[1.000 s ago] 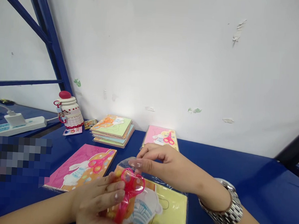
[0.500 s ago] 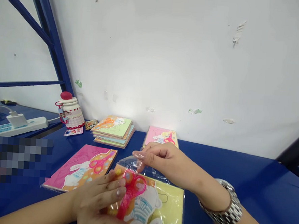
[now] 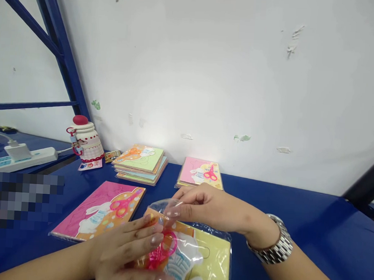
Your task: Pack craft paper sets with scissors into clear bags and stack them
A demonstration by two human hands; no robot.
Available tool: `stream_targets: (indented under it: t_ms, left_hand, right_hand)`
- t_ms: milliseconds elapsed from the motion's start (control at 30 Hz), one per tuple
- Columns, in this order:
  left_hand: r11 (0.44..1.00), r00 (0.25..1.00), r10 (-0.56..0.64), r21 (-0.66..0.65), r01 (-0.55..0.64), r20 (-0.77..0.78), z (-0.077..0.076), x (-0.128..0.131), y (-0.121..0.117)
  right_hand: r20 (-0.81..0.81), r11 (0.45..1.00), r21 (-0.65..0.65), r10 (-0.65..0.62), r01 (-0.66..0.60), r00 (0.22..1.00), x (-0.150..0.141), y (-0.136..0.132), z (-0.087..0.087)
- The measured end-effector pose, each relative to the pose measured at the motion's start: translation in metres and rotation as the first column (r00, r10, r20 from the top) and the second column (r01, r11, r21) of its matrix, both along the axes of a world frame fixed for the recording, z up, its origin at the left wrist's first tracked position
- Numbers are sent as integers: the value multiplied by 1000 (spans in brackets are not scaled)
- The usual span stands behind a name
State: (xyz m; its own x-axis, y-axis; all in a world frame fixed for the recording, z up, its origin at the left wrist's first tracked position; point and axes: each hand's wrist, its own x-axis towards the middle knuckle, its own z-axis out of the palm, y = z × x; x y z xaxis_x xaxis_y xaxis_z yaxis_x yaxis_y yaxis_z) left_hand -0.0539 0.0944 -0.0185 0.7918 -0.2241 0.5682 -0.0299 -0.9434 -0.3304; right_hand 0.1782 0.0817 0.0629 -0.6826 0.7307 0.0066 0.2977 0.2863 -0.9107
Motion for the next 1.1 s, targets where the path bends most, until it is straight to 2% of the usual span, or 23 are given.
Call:
stream_targets:
  t_ms: [67,133,200,233,267,300,333,367,400,433,467,533,600,633,700,833,1000,1100]
  left_hand:
    - [998,998,-20,-57,16,-56,1,-4,1]
    - [983,997,-12,-181,-3,-81,2,-7,1]
    - [915,999,27,-401,-41,-41,1,-8,1]
    - [837,999,48,-546,-35,10,0,-7,1]
    - [715,994,77,-699,-3,75,-1,-6,2]
    - [538,981,130,-842,50,141,-2,-4,2]
    - [331,961,203,-937,114,188,-2,0,3]
    - [142,938,283,-976,165,200,-3,3,3]
    - [-20,916,352,-977,211,191,-2,7,4]
    - [-153,899,399,-953,261,182,-2,10,5]
    - [-260,888,417,-911,320,193,-1,13,5]
    - [-450,882,391,-781,433,264,0,18,6]
    - [-639,873,366,-596,487,322,0,21,6]
    - [-700,874,356,-526,484,330,-1,22,6]
    - [-777,870,355,-410,478,341,-3,24,4]
    - [-841,825,337,-249,481,454,-9,24,2]
    - [-857,802,318,-209,471,506,-6,17,6]
    - [-853,836,350,-225,471,424,-2,15,10]
  right_hand:
    - [-20,1000,-5,-8,8,1000,4,3,-2]
    - [-67,996,-19,-83,82,994,10,8,-3]
    - [-122,979,-9,-203,203,972,20,12,-3]
    - [-158,967,13,-248,253,956,25,13,-1]
    - [-194,960,40,-265,278,944,31,14,1]
    - [-225,960,68,-251,272,941,36,13,3]
    - [-239,967,92,-212,239,948,40,11,6]
    - [-230,977,101,-159,186,960,43,7,9]
    - [-205,986,98,-111,133,972,45,3,12]
    - [-165,991,85,-89,104,982,44,-3,14]
    - [-118,991,73,-100,109,988,41,-8,15]
    - [-30,967,96,-236,237,971,29,-16,16]
    - [34,891,179,-430,418,902,14,-20,14]
    - [51,856,197,-496,478,867,7,-21,13]
    - [41,842,137,-531,521,847,-2,-20,11]
    - [-67,886,-98,-460,453,885,-3,-15,12]
    - [-95,892,-194,-431,408,897,3,-11,12]
    - [-94,885,-218,-438,411,894,0,-10,11]
